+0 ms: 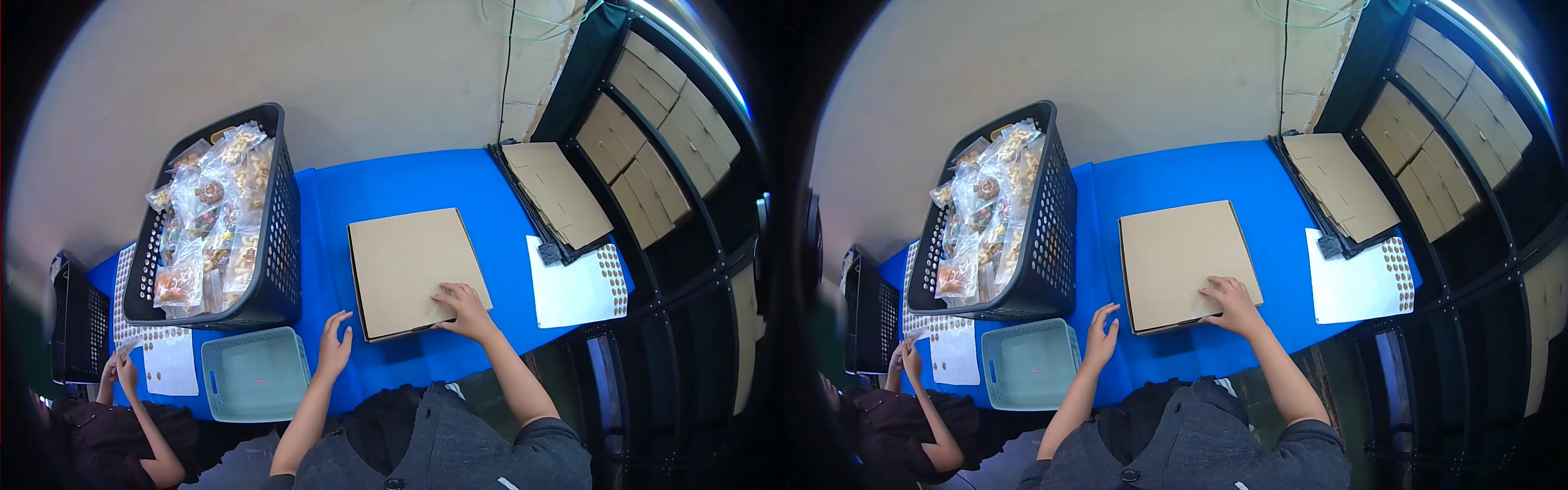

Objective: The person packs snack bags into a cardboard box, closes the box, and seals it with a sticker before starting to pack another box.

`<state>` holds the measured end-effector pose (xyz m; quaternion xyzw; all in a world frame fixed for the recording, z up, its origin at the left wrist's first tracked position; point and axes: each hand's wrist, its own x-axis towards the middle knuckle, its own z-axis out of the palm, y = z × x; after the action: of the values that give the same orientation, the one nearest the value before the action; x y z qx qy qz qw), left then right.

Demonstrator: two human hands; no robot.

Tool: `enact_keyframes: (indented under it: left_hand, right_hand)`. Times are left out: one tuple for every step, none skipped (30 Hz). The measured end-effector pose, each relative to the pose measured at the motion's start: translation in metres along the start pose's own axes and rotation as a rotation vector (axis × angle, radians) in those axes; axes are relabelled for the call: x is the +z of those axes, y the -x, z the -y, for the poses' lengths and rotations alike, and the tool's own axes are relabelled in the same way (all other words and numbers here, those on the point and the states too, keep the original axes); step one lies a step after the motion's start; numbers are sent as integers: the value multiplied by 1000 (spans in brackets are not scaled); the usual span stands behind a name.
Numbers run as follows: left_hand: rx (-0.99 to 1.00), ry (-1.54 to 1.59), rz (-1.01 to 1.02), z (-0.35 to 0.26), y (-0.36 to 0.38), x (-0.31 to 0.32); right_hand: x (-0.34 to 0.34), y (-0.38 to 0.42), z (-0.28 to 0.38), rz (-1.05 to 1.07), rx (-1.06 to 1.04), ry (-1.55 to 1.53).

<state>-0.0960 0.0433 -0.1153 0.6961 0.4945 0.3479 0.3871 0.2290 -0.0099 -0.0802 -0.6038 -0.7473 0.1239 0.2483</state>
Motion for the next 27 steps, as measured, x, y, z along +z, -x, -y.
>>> enact_keyframes:
  left_hand:
    - [7,-8,-7,1,-2,-2]
    - [15,-15,-15,1,-5,-4]
    - [12,-15,-20,0,-7,-7]
    - [2,-19,-27,-2,-8,-10]
    - [-7,-23,-34,-3,-8,-12]
    - [-9,-24,-37,-1,-8,-13]
    - [-15,-12,-46,2,-8,-14]
    - [-20,0,-54,4,-8,-14]
    - [-18,0,-57,2,-7,-15]
    - [-10,4,-54,1,-6,-15]
    - [-3,8,-52,0,-5,-14]
    - [-6,10,-55,-1,-4,-14]
    - [-8,17,-50,-2,-3,-13]
    - [-11,24,-44,-3,-1,-13]
    - [-16,24,-48,-2,0,-13]
    - [-17,23,-43,-2,1,-13]
    - [-18,23,-38,-2,1,-13]
    - [-19,24,-39,-1,2,-12]
    - [-25,22,-43,1,2,-11]
    - [-31,21,-48,3,3,-11]
    - [-33,22,-51,5,3,-11]
    - [-33,7,-43,7,4,-11]
    - [-33,-10,-36,9,4,-11]
    - [-34,-10,-40,7,5,-11]
    - [-42,7,-36,4,5,-12]
    - [-50,25,-30,2,6,-12]
    - [-50,24,-32,2,6,-11]
  right_hand:
    - [1,-2,0,5,-10,-2]
    - [0,-3,0,9,-15,-2]
    - [-4,-4,1,4,-9,-9]
    - [-7,-5,4,-1,-3,-17]
    - [-10,-7,7,1,-7,-19]
    - [-14,-8,10,-4,-6,-21]
    - [-15,-9,11,-9,-5,-23]
    - [-13,-8,9,-9,-8,-23]
    - [-8,-7,7,14,-18,-22]
    - [-4,-6,5,36,-29,-20]
    - [-1,-5,3,38,-32,-19]
    - [0,-5,3,39,-32,-23]
    - [0,-5,4,43,-32,-28]
    - [-1,-6,4,49,-36,-29]
    - [-6,-7,7,33,-36,-19]
    - [-10,-9,10,16,-35,-9]
    - [-13,-10,11,19,-36,-10]
    - [-15,-10,12,11,-37,-16]
    - [-17,-11,13,4,-38,-21]
    - [-17,-11,12,6,-40,-20]
    - [-16,-11,12,11,-40,-19]
    - [-15,-11,12,15,-41,-19]
    - [-14,-11,11,16,-46,-19]
    - [-13,-11,11,20,-49,-11]
    - [-12,-11,11,23,-50,-4]
    - [-10,-10,9,24,-53,-5]
    - [-6,-10,7,29,-52,-3]
